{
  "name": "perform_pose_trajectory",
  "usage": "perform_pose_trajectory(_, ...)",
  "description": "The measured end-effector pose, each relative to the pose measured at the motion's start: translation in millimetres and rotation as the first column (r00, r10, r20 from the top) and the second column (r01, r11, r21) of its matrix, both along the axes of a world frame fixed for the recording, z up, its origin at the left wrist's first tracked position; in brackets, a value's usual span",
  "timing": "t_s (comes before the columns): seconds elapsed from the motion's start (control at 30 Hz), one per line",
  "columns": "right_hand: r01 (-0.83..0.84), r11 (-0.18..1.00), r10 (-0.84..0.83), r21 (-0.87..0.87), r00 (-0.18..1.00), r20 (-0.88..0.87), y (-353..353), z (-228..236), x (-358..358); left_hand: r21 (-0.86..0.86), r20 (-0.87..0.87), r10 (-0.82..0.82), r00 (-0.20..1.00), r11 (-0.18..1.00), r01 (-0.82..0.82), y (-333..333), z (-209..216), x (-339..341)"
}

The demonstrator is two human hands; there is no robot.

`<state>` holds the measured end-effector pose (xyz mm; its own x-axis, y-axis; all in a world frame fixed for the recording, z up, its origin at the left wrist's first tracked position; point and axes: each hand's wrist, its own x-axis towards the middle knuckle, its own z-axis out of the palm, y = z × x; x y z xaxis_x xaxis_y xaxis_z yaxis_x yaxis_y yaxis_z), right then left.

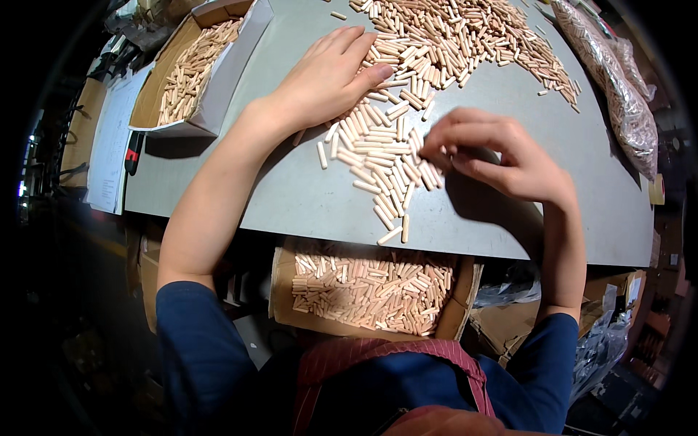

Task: The person sorts small wooden dowels on a table by hand, picking them up and placing them into a cardboard box below. The person repeatedly gathers dowels from the table surface and transfers them into the box, maintaining a steady workflow throughout the clip.

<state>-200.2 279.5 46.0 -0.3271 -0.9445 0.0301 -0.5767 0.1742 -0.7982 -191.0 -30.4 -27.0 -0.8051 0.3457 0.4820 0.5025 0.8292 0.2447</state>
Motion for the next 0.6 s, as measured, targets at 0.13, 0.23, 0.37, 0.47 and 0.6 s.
perform_pose_trajectory(0.13, 0.103, 0.995, -0.100, 0.016, 0.901, 0.421, 7.7, 3.9, 1.6, -0.026, -0.015, 0.006, 1.000, 1.000, -0.006, -1.7, -1.9, 0.8)
perform_pose_trajectory(0.23, 0.339, 0.934, -0.315, -0.114, 0.931, 0.186, 8.2, -5.4, -0.8, -0.044, 0.092, 0.019, 0.996, 0.999, -0.015, 3.5, 8.3, 1.1)
perform_pose_trajectory(0.37, 0.234, 0.958, -0.235, -0.165, 0.972, 0.012, -2.2, -16.8, -1.7, -0.047, 0.060, 0.018, 0.998, 0.999, -0.015, 0.7, 3.6, 0.9)
perform_pose_trajectory(0.47, 0.075, 0.983, -0.092, -0.170, 0.991, -0.093, -8.2, -16.3, 7.1, -0.050, 0.055, 0.011, 0.998, 0.999, -0.009, -0.1, 4.1, 1.3)
perform_pose_trajectory(0.6, -0.130, 0.988, 0.133, -0.089, 0.991, 0.029, -7.2, -6.4, 10.3, -0.057, 0.055, 0.016, 0.998, 0.998, -0.013, -0.7, 3.9, 0.6)
